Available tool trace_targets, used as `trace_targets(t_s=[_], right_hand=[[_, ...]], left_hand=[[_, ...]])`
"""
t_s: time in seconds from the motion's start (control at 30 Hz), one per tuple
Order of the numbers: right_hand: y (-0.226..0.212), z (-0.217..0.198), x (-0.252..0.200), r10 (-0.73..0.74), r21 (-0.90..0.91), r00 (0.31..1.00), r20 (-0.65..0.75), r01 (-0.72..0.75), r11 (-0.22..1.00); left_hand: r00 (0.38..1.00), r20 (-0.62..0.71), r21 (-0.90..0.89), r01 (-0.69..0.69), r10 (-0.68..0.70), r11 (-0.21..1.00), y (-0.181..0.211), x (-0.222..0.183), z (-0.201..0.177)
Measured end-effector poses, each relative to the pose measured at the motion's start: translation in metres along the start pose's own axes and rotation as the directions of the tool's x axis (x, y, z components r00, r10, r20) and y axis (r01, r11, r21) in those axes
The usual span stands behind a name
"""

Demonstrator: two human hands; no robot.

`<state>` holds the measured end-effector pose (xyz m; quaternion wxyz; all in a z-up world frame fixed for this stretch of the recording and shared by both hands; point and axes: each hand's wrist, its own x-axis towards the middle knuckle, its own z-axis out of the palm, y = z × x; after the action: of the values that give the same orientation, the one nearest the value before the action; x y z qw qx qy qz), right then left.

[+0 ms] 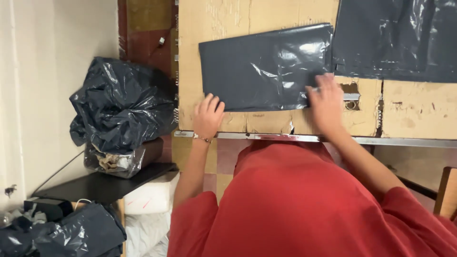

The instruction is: Folding large plastic bags into smaller rectangles and placing them in a bin

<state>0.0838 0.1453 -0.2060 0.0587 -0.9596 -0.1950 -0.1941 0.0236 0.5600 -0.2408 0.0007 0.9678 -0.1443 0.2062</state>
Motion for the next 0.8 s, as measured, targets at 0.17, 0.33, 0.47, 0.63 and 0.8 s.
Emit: trace_targets(t_s=[0.17,0.33,0.47,0.63,0.8], right_hand=[[-0.105,0.049,0.022,-0.476,0.388,0.879,-0.043,0.453,0.803],[-0.105,0.042,-0.019,-0.502,0.575,0.864,-0.041,0.431,0.695],[-0.072,0.036,-0.046,-0.373,0.963,0.925,0.077,0.027,0.267],[-0.039,0.022,-0.033,0.202,0.499,0.457,0.866,-0.778,-0.381],[-0.016,0.065,-0.041,0.206,0.294,0.214,0.955,-0.582,-0.759]], left_hand=[[0.908,0.091,0.011,-0.412,0.409,0.911,0.008,0.003,0.019],[0.668,0.537,-0.606,-0.120,0.515,0.787,0.076,0.066,-0.033],[0.758,0.557,-0.760,0.301,0.338,0.576,0.039,0.135,0.056],[0.405,0.853,-0.444,0.895,0.330,0.051,-0.028,0.129,0.150],[0.624,0.750,-0.415,0.701,-0.218,0.580,0.013,0.137,0.096]])
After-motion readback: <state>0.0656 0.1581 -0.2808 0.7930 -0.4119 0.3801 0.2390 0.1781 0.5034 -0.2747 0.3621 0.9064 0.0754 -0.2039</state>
